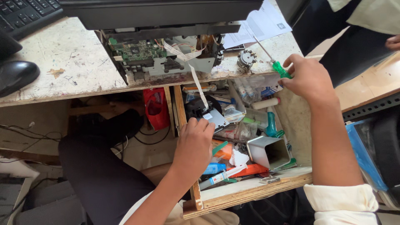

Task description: The person repairs a printer at a cluttered workbench, using a green-handled screwdriver to remove screws from a black plastic component detached from the printer. They hold the component with one hand while driving the screwdriver with the other, repositioning the part repeatedly to reach different screws.

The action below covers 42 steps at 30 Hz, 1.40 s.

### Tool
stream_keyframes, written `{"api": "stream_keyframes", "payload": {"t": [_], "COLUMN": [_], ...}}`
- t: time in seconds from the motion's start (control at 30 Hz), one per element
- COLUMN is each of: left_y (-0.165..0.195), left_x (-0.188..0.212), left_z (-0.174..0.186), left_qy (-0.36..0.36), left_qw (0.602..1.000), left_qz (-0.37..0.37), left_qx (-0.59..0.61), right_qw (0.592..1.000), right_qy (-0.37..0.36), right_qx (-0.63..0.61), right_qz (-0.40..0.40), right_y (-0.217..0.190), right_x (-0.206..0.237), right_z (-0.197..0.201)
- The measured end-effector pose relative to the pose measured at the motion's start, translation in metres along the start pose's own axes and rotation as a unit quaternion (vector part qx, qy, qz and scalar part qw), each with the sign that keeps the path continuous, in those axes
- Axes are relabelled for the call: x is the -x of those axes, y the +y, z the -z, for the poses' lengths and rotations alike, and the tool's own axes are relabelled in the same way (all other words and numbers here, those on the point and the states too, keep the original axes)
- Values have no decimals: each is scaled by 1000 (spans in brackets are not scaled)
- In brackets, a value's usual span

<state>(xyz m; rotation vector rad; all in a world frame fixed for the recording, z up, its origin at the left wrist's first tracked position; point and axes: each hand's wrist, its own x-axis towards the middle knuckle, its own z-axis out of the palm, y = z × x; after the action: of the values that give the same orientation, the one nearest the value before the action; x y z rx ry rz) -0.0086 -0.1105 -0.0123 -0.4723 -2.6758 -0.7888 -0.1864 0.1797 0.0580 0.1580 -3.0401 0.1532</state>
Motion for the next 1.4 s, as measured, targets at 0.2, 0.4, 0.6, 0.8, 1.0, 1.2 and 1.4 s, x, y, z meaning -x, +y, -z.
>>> {"api": "stream_keyframes", "payload": {"t": [0.2,0.4,0.6,0.8,1.0,1.2,1.4], "left_y": [0,2,2,1,2,2,3], "left_x": [1,-2,-4,-6,-7,-6,-6], "left_z": [1,0,-1,-1,-2,-1,0], "left_qy": [-1,0,-11,-10,-6,-11,-6], "left_qw": [1000,1000,1000,1000,1000,1000,1000], "left_qz": [9,6,13,9,6,6,4], "left_qx": [12,6,8,12,7,10,14], "right_qw": [976,904,762,785,766,799,800], "right_qy": [189,343,325,205,90,85,73], "right_qx": [-88,-238,-529,-558,-573,-533,-539], "right_qz": [66,91,186,175,278,266,252], "right_y": [21,42,43,-6,-51,-63,-65], "right_x": [-2,-10,-6,11,28,29,28], "right_z": [4,-4,-4,-8,-20,-21,-24]}}
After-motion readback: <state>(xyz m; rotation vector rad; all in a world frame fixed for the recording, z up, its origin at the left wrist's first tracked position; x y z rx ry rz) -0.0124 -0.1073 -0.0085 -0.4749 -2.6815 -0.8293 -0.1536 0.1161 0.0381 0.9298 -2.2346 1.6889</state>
